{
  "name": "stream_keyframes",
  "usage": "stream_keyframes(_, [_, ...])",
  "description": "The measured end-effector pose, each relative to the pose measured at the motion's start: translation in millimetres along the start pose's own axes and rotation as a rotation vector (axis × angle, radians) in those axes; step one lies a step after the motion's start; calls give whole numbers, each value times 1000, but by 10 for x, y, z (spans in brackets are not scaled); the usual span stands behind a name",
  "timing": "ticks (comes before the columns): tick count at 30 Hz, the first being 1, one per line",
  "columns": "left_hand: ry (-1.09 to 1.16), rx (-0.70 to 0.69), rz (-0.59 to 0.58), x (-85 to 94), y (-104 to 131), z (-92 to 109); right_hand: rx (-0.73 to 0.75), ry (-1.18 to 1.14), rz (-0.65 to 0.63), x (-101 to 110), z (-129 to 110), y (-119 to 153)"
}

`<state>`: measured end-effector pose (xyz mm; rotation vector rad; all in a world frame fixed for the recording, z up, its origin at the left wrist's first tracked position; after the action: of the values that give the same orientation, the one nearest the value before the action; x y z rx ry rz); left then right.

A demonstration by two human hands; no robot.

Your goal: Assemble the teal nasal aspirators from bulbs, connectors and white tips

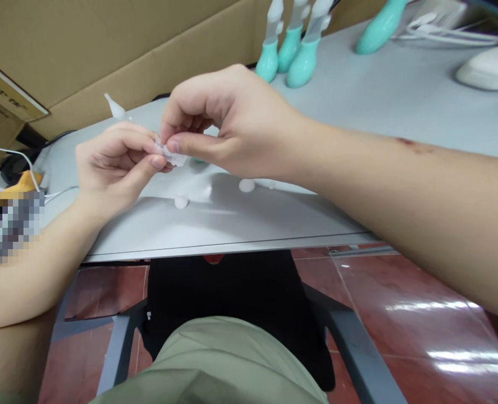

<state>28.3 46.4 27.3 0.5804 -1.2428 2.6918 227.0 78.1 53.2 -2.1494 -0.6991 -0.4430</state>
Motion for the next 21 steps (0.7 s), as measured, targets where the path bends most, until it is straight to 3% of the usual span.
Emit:
stream_keyframes(3, [22, -96, 47, 114, 101, -254, -29, -16, -22, -5, 28, -2])
stream_keyframes(6, [-18, -93, 22, 132, 117, -337, -8, -34, -38, -10, 29, -22])
stream_keyframes(11, [-34, -257, 10, 123, 117, -69, -5, -46, -63, -33, 60, -81])
stream_keyframes(14, [-68, -282, 2, 111, 121, 88, -16, -33, -82, -39, 62, -97])
stream_keyframes(18, [-105, -263, -11, 116, 109, 174, -54, -7, -95, -58, 59, -70])
stream_keyframes(21, [-92, -278, -15, 116, 109, 130, -11, -49, -55, -74, 18, -38])
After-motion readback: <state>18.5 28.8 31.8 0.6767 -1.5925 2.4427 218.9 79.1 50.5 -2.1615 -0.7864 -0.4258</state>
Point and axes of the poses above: each hand's wrist, its own y-axis away from the middle knuckle, its own x-axis out of the back of the hand, z = x × y, the point moved 7 cm from there along -y, towards the middle knuckle, and after that the axes turned 6 degrees about y, right-handed, at the moved point
